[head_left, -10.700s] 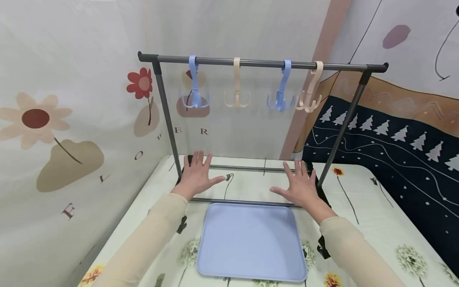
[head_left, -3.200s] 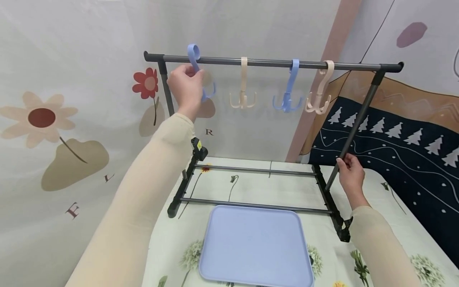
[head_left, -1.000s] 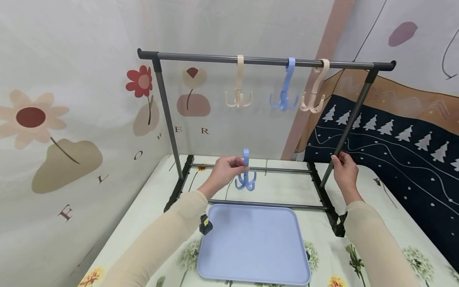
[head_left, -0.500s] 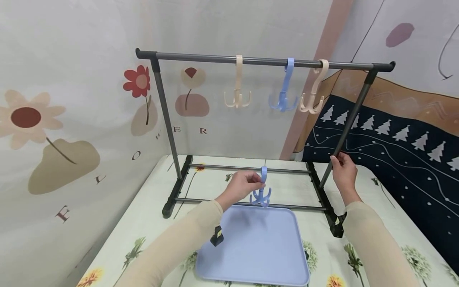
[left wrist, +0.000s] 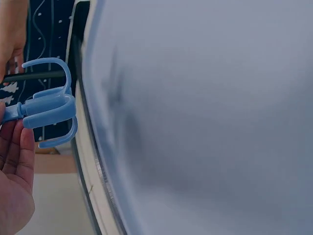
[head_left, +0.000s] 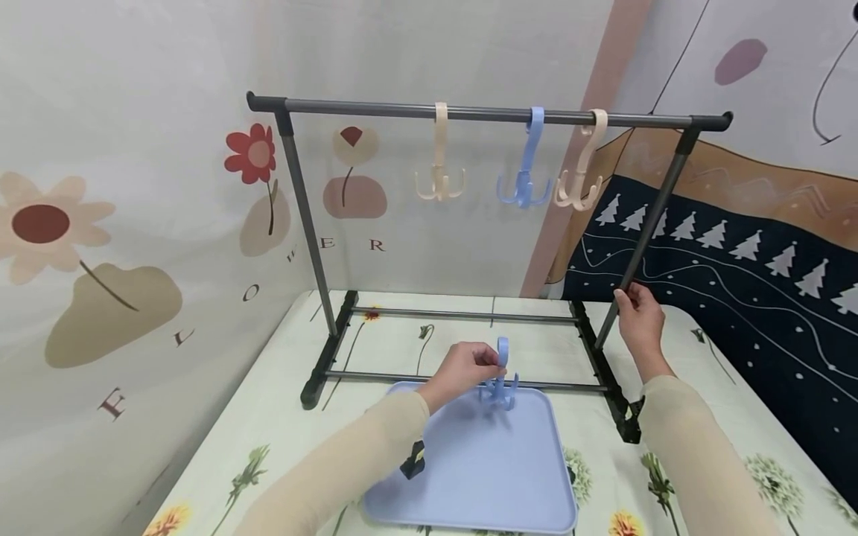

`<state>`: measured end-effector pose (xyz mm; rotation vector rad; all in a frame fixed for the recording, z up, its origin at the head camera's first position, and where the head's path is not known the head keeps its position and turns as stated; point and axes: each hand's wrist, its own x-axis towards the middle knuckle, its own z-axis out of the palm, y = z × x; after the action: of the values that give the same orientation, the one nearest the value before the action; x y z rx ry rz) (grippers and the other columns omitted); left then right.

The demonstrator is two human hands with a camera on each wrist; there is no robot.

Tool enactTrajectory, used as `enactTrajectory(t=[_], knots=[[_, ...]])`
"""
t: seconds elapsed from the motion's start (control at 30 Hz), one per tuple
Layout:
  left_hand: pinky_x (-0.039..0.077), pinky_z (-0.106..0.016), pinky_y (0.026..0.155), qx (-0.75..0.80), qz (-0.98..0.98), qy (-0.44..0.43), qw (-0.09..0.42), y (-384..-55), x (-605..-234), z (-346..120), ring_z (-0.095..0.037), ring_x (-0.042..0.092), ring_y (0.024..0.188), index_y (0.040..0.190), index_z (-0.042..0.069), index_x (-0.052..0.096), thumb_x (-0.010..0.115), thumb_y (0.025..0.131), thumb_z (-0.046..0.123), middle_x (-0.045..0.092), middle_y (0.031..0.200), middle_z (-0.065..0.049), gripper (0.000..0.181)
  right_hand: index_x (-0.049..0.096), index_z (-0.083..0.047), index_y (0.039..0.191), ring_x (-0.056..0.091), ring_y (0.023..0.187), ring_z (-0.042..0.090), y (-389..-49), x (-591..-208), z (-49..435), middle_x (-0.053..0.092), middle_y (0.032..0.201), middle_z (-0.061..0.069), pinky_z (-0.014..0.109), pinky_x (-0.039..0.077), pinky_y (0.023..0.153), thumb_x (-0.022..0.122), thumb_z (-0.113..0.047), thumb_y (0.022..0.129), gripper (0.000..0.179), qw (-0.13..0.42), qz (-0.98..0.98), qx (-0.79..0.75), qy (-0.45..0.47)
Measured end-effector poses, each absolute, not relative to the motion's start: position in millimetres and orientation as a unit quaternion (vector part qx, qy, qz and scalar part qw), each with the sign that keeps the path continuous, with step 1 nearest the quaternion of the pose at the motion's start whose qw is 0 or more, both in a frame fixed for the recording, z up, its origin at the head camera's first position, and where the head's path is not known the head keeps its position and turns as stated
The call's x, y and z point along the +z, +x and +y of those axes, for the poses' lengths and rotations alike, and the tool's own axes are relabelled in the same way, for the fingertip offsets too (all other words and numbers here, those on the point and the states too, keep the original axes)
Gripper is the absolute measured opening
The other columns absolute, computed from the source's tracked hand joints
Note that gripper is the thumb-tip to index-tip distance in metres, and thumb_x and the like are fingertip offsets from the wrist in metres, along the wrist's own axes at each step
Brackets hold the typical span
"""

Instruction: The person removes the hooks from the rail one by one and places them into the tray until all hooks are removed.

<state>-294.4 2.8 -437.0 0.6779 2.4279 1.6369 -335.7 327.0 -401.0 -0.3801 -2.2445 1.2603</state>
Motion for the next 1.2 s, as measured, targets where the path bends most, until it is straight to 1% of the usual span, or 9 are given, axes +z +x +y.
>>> enactTrajectory(t=[0.17,0.37,0.57,0.83,0.93,1.0,1.07,1.2], knots=[[0.052,-0.021,0.069,0.534,0.808,0.236,0.071,-294.0,-448.5,6.6,-0.006,0.062,0.073,0.087,0.005,0.072,0.077,0.086,0.007,0.068,0.080,0.005,0.005,0.049,-0.001,0.140,0.053,0.116,0.028,-334.9,-401.2,325.5,0.056,0.137,0.017,0.041,0.046,0.099,0.045,-0.032,0.106,0.046,0.265,-0.830,0.470,-0.140],[0.052,-0.021,0.070,0.524,0.812,0.246,0.076,-291.3,-455.7,9.5,-0.006,0.062,0.074,0.090,0.003,0.073,0.076,0.087,0.004,0.068,0.081,0.005,0.005,0.049,-0.001,0.140,0.053,0.114,0.027,-335.5,-401.3,325.3,0.056,0.137,0.017,0.040,0.047,0.098,0.045,-0.033,0.106,0.046,0.266,-0.830,0.471,-0.139],[0.052,-0.019,0.069,0.508,0.821,0.247,0.082,-290.6,-462.1,9.9,-0.004,0.061,0.074,0.091,0.006,0.073,0.075,0.087,0.005,0.067,0.081,0.007,0.004,0.049,-0.001,0.140,0.053,0.112,0.026,-336.1,-402.0,327.0,0.057,0.136,0.016,0.039,0.047,0.097,0.046,-0.033,0.106,0.046,0.267,-0.831,0.467,-0.141],[0.052,-0.020,0.068,0.499,0.825,0.252,0.082,-287.7,-461.4,11.1,-0.004,0.060,0.075,0.092,0.006,0.071,0.074,0.088,0.004,0.066,0.082,0.007,0.005,0.049,-0.001,0.140,0.054,0.115,0.028,-334.7,-403.1,327.9,0.056,0.137,0.017,0.042,0.047,0.099,0.045,-0.033,0.106,0.047,0.266,-0.830,0.468,-0.143],[0.052,-0.020,0.070,0.492,0.827,0.258,0.080,-287.4,-461.8,10.5,-0.004,0.061,0.076,0.093,0.008,0.071,0.076,0.087,0.004,0.066,0.083,0.007,0.009,0.048,0.000,0.140,0.054,0.116,0.029,-334.1,-403.5,327.8,0.056,0.137,0.018,0.043,0.047,0.099,0.045,-0.032,0.106,0.047,0.266,-0.830,0.469,-0.144],[0.052,-0.020,0.072,0.487,0.830,0.260,0.085,-288.1,-461.7,8.6,-0.004,0.062,0.079,0.096,0.009,0.070,0.077,0.085,0.004,0.067,0.086,0.007,0.014,0.048,0.000,0.140,0.054,0.115,0.028,-333.9,-403.5,327.5,0.056,0.137,0.018,0.042,0.047,0.099,0.045,-0.032,0.106,0.046,0.265,-0.830,0.468,-0.145],[0.052,-0.020,0.075,0.483,0.830,0.263,0.088,-289.7,-460.6,5.7,-0.005,0.063,0.083,0.102,0.006,0.069,0.078,0.084,0.003,0.069,0.090,0.004,0.020,0.049,0.000,0.140,0.054,0.114,0.027,-334.0,-403.3,327.3,0.056,0.137,0.017,0.041,0.047,0.098,0.045,-0.032,0.106,0.046,0.265,-0.831,0.467,-0.145],[0.053,-0.024,0.079,0.480,0.834,0.258,0.090,-293.5,-452.2,-2.7,-0.012,0.066,0.092,0.114,0.001,0.067,0.077,0.083,0.001,0.070,0.104,-0.008,0.032,0.049,0.000,0.139,0.054,0.113,0.027,-334.2,-402.1,326.8,0.057,0.136,0.018,0.041,0.047,0.098,0.045,-0.031,0.106,0.046,0.267,-0.831,0.467,-0.144]])
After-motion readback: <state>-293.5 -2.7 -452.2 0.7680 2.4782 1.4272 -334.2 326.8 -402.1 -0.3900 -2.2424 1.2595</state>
